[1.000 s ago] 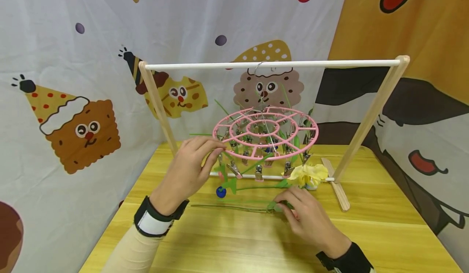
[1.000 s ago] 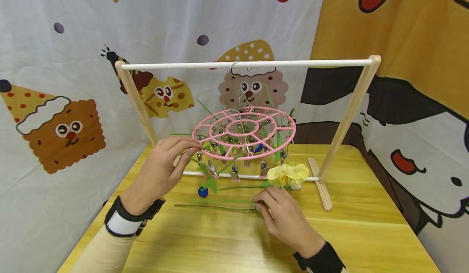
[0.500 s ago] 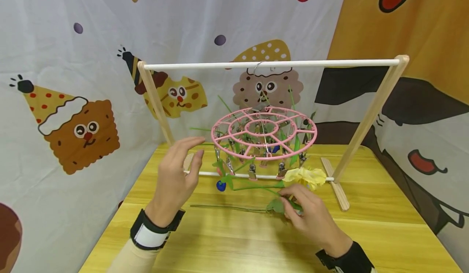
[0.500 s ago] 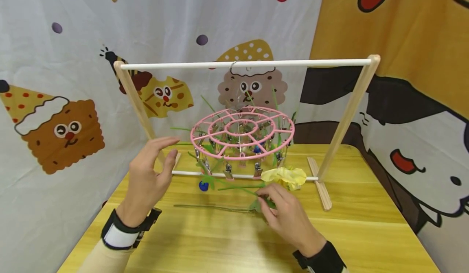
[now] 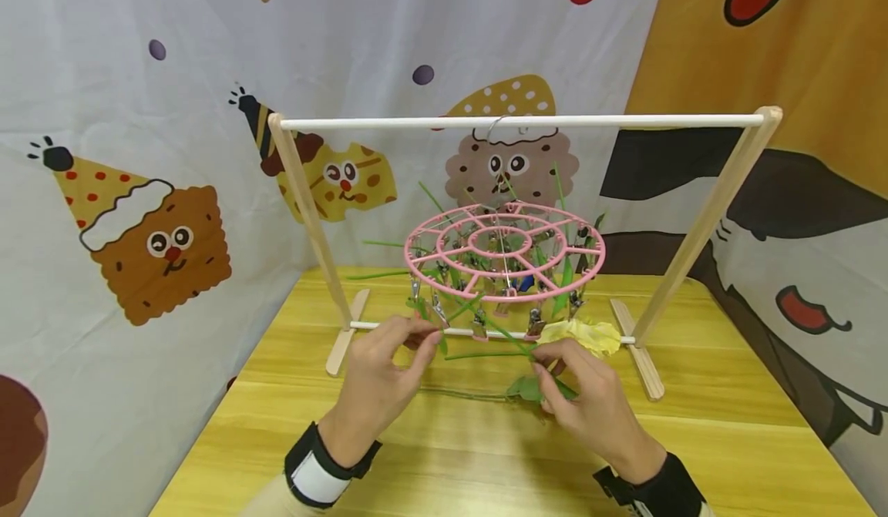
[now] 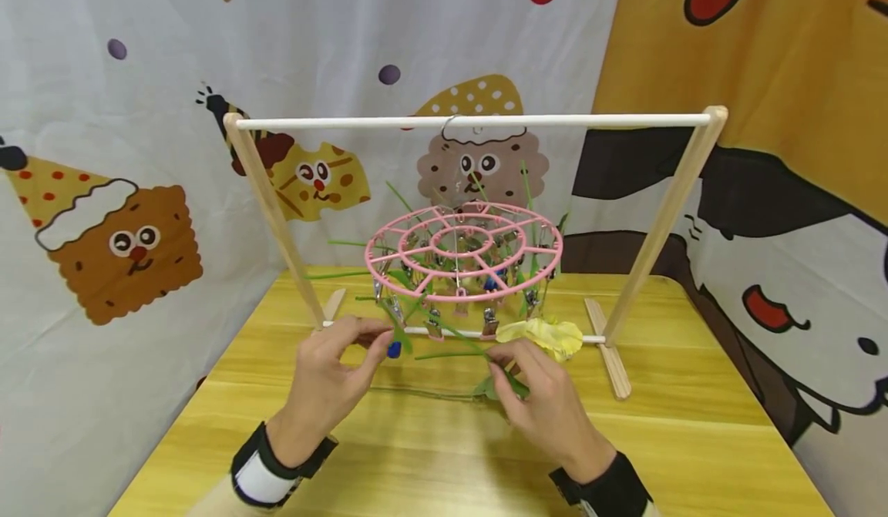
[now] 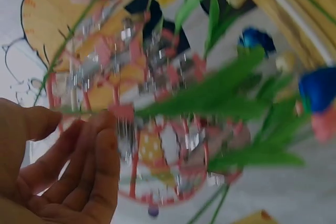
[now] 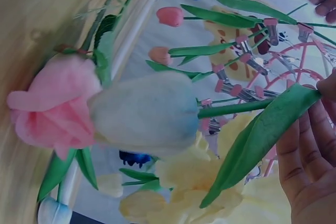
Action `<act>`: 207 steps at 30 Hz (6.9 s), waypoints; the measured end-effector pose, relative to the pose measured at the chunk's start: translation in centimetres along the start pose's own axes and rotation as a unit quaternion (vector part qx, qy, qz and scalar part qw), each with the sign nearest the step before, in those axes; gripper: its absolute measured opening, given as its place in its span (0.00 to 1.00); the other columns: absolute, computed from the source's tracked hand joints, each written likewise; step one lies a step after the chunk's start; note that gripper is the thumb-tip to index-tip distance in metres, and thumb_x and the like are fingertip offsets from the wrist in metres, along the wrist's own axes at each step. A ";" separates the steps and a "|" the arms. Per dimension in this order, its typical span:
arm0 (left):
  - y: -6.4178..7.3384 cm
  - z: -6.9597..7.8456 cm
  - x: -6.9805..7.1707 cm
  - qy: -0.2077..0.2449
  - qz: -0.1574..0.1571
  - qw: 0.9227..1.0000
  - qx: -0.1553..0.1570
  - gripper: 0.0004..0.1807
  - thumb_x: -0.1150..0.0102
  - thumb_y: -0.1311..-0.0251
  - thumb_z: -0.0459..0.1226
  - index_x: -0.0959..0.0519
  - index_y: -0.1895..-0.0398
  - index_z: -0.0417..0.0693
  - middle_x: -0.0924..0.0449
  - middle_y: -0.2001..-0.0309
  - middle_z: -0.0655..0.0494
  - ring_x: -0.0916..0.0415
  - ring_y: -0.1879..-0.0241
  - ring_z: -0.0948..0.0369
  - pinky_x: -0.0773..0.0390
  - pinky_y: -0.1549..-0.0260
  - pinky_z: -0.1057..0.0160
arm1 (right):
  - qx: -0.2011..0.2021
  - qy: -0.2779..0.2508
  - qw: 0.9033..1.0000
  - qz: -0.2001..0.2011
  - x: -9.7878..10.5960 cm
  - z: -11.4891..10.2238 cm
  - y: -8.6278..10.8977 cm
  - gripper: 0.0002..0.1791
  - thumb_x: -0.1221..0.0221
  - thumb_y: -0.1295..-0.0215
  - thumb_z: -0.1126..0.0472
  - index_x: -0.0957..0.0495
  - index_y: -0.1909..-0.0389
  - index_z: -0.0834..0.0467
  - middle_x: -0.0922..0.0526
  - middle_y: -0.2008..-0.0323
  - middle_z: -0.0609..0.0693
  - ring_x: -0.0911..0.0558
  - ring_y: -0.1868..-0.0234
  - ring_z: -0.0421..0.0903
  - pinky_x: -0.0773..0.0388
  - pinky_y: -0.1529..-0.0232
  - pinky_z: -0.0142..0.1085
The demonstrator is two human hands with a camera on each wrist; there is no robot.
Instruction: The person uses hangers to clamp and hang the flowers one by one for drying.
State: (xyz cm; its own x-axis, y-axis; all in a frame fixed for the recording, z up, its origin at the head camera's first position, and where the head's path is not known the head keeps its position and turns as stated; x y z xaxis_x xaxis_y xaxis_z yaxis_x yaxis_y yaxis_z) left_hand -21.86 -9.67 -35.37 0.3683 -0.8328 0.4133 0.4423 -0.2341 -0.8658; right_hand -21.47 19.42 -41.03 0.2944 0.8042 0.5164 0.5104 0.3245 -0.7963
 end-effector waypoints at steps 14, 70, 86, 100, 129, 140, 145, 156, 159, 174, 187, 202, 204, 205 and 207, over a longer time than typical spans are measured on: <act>-0.9 2.1 -4.3 0.011 -0.066 0.997 0.050 0.18 0.25 0.20 0.35 0.10 0.33 0.37 0.02 0.46 0.44 0.01 0.57 0.61 0.05 0.54 0.67 | -0.008 -0.018 0.999 0.025 -0.1 -0.7 -1.0 0.24 0.26 0.37 0.81 0.12 0.43 0.61 0.06 0.52 0.52 0.11 0.63 0.39 0.13 0.59 0.25; -1.2 -0.1 -6.1 0.251 -0.039 0.917 0.307 0.12 0.27 0.21 0.34 0.13 0.40 0.42 0.08 0.45 0.42 0.06 0.47 0.47 0.06 0.50 0.66 | -0.153 -0.207 0.963 0.083 -6.0 -0.8 -1.2 0.11 0.29 0.23 0.76 0.12 0.48 0.61 0.05 0.57 0.59 0.02 0.59 0.47 0.04 0.57 0.35; -1.3 -0.9 -5.9 0.240 -0.025 0.920 0.309 0.07 0.23 0.25 0.28 0.12 0.50 0.38 0.06 0.51 0.40 0.05 0.50 0.46 0.06 0.54 0.66 | -0.233 -0.247 0.936 0.091 -6.4 -0.3 -1.4 0.05 0.29 0.20 0.72 0.13 0.49 0.64 0.04 0.55 0.64 0.02 0.54 0.45 0.03 0.53 0.36; -1.3 -1.0 -6.1 0.263 -0.012 0.915 0.306 0.03 0.25 0.25 0.27 0.12 0.55 0.37 0.06 0.58 0.39 0.06 0.64 0.57 0.04 0.59 0.60 | -0.249 -0.243 0.932 0.099 -6.4 -0.1 -1.4 0.05 0.28 0.22 0.73 0.12 0.51 0.64 0.04 0.57 0.64 0.02 0.56 0.42 0.04 0.56 0.34; -0.6 -1.1 -6.8 0.259 -0.021 0.911 0.321 0.07 0.23 0.25 0.31 0.12 0.50 0.38 0.05 0.54 0.40 0.04 0.55 0.56 0.06 0.53 0.67 | -0.196 -0.299 0.927 0.114 -6.8 -0.2 -1.7 0.09 0.31 0.25 0.81 0.12 0.49 0.69 0.07 0.56 0.67 0.02 0.54 0.42 0.03 0.53 0.39; -0.5 -1.0 -6.8 0.272 -0.049 0.903 0.330 0.12 0.29 0.18 0.34 0.13 0.38 0.40 0.07 0.45 0.41 0.06 0.46 0.48 0.08 0.47 0.68 | -0.202 -0.300 0.927 0.100 -6.7 0.0 -1.5 0.12 0.31 0.24 0.80 0.12 0.45 0.68 0.04 0.51 0.61 0.03 0.50 0.37 0.04 0.49 0.34; -0.6 -1.1 -6.4 0.270 -0.048 0.905 0.325 0.15 0.30 0.16 0.35 0.13 0.34 0.41 0.07 0.42 0.43 0.07 0.43 0.47 0.09 0.47 0.69 | -0.205 -0.264 0.939 0.075 -6.7 0.0 -1.2 0.11 0.29 0.22 0.75 0.10 0.44 0.63 0.05 0.47 0.66 0.03 0.48 0.39 0.05 0.46 0.34; -0.5 -2.0 -5.8 0.264 -0.041 0.909 0.320 0.18 0.35 0.12 0.38 0.15 0.27 0.41 0.07 0.37 0.41 0.07 0.39 0.46 0.08 0.42 0.68 | -0.212 -0.169 0.962 0.019 -6.5 0.5 -0.1 0.10 0.25 0.22 0.67 0.08 0.46 0.51 0.04 0.51 0.46 0.05 0.52 0.38 0.05 0.47 0.34; -0.5 -2.3 -5.5 0.254 -0.037 0.914 0.315 0.18 0.36 0.11 0.38 0.15 0.27 0.42 0.07 0.38 0.42 0.07 0.38 0.46 0.08 0.40 0.67 | -0.218 -0.147 0.965 -0.002 -6.5 0.5 0.2 0.10 0.25 0.21 0.64 0.08 0.46 0.50 0.05 0.49 0.43 0.06 0.51 0.35 0.05 0.46 0.34; -0.5 -3.2 -4.5 0.259 -0.040 0.916 0.302 0.19 0.40 0.09 0.37 0.18 0.25 0.41 0.08 0.36 0.37 0.07 0.40 0.45 0.06 0.39 0.58 | -0.163 -0.062 0.979 -0.103 -7.9 0.3 1.1 0.18 0.23 0.25 0.69 0.11 0.40 0.49 0.08 0.46 0.44 0.08 0.48 0.40 0.05 0.46 0.39; 0.7 -3.6 -3.1 0.188 -0.077 0.932 0.300 0.25 0.40 0.08 0.41 0.22 0.16 0.44 0.11 0.28 0.42 0.10 0.31 0.45 0.11 0.27 0.47 | -0.142 0.045 0.959 -0.240 -10.3 1.1 2.0 0.17 0.24 0.25 0.68 0.09 0.39 0.61 0.07 0.45 0.55 0.06 0.46 0.55 0.04 0.45 0.47; 3.1 -3.9 -1.7 0.027 -0.069 0.964 0.256 0.05 0.31 0.16 0.34 0.11 0.45 0.46 0.04 0.50 0.54 0.06 0.51 0.58 0.05 0.47 0.57 | -0.095 0.123 0.956 -0.249 -10.9 1.7 2.6 0.09 0.20 0.30 0.70 0.06 0.55 0.55 0.08 0.60 0.49 0.09 0.59 0.48 0.07 0.56 0.41; 3.5 -3.9 -2.0 0.021 -0.081 0.964 0.253 0.04 0.30 0.17 0.33 0.11 0.47 0.46 0.04 0.52 0.53 0.06 0.53 0.58 0.05 0.50 0.58 | -0.099 0.123 0.955 -0.253 -11.0 1.8 2.8 0.09 0.20 0.30 0.70 0.06 0.56 0.55 0.08 0.60 0.49 0.09 0.59 0.47 0.07 0.56 0.41; 3.7 -3.9 -2.2 0.018 -0.088 0.964 0.252 0.03 0.30 0.17 0.32 0.10 0.48 0.46 0.04 0.53 0.53 0.06 0.53 0.59 0.05 0.50 0.59 | -0.101 0.121 0.954 -0.256 -11.0 1.9 2.8 0.09 0.20 0.30 0.70 0.06 0.57 0.54 0.09 0.61 0.49 0.10 0.59 0.47 0.08 0.57 0.41; 4.2 -3.9 -2.5 0.017 -0.102 0.962 0.254 0.03 0.29 0.18 0.32 0.10 0.49 0.46 0.04 0.53 0.53 0.06 0.54 0.60 0.05 0.51 0.60 | -0.103 0.121 0.952 -0.261 -11.0 1.9 3.0 0.09 0.20 0.31 0.70 0.05 0.58 0.54 0.09 0.61 0.48 0.10 0.60 0.46 0.08 0.57 0.41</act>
State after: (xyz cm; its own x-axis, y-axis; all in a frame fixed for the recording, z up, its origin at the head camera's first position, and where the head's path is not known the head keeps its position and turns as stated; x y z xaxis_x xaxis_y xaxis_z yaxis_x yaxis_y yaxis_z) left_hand -24.16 -10.50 -41.14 0.2085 -0.8135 0.5429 0.8483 -0.1259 -0.5144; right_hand -24.74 12.48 -49.68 0.1218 0.4142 0.9020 0.7791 0.5232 -0.3454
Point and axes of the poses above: each hand's wrist, its own y-axis away from the middle knuckle, its own x-axis out of the back of the hand, z = x × y, the point moved 6 cm from there along -y, towards the middle knuckle
